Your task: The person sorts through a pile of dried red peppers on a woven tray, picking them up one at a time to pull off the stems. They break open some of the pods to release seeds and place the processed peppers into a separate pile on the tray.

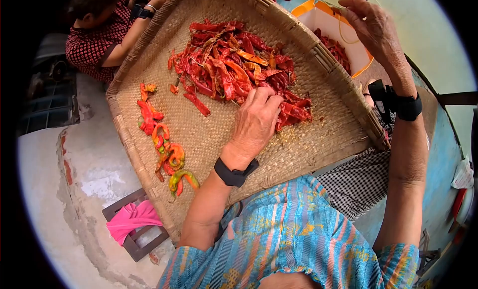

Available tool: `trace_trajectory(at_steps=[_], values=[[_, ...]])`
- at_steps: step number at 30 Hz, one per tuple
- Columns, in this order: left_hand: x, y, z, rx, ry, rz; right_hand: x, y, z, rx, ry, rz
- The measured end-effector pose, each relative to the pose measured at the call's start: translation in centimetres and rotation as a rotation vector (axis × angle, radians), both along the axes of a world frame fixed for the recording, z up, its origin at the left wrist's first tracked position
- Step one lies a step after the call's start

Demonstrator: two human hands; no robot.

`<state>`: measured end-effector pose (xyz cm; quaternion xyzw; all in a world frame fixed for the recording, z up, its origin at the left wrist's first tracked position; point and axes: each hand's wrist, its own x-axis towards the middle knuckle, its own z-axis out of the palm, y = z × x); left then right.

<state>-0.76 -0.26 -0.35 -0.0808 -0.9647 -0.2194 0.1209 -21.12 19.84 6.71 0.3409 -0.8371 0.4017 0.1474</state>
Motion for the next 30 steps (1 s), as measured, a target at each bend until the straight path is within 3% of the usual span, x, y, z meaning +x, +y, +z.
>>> trace_trajectory(at_steps=[2, 5, 7, 9, 11, 16, 17, 20, 22, 25, 27, 30], values=[[-0.1, -0.2, -0.3, -0.002, -0.006, -0.002, 1.3, 0.3, 1.0, 0.002, 0.275, 0.062], [-0.2, -0.3, -0.4, -0.002, -0.016, -0.003, -1.1, -0.2, -2.0, 0.112, 0.251, 0.117], [-0.1, -0.2, -0.3, 0.002, -0.017, -0.008, 0.6, -0.8, -1.1, 0.098, 0.214, 0.162], [0.0, -0.2, -0.1, -0.008, -0.046, -0.003, 1.9, -1.1, -0.4, 0.331, -0.018, 0.309], [-0.2, -0.2, 0.0, -0.011, -0.032, 0.001, 2.4, -1.8, -1.9, 0.378, 0.127, 0.346], [-0.1, -0.1, 0.5, 0.047, -0.003, 0.054, 4.7, -3.3, -2.3, 0.362, -0.107, 0.530], [-0.1, 0.0, 0.9, 0.027, 0.016, 0.079, 5.5, -3.7, -2.4, 0.250, -0.001, 0.554], [-0.2, 0.1, 2.0, 0.008, 0.040, 0.089, 6.5, -4.1, -3.0, 0.249, 0.043, 0.599], [-0.5, 0.1, 2.4, 0.012, 0.051, 0.072, 6.9, -4.2, -3.2, 0.381, 0.021, 0.639], [-0.6, 0.4, 2.8, 0.058, 0.099, 0.042, 6.8, -4.1, -2.9, 0.416, 0.036, 0.608], [-0.5, 0.8, 2.9, 0.265, 0.112, 0.233, 5.4, -3.8, -3.4, 0.302, 0.105, 0.548], [0.3, 0.4, 2.3, 0.268, -0.018, 0.234, 3.0, -2.5, -1.7, 0.226, 0.149, 0.315]])
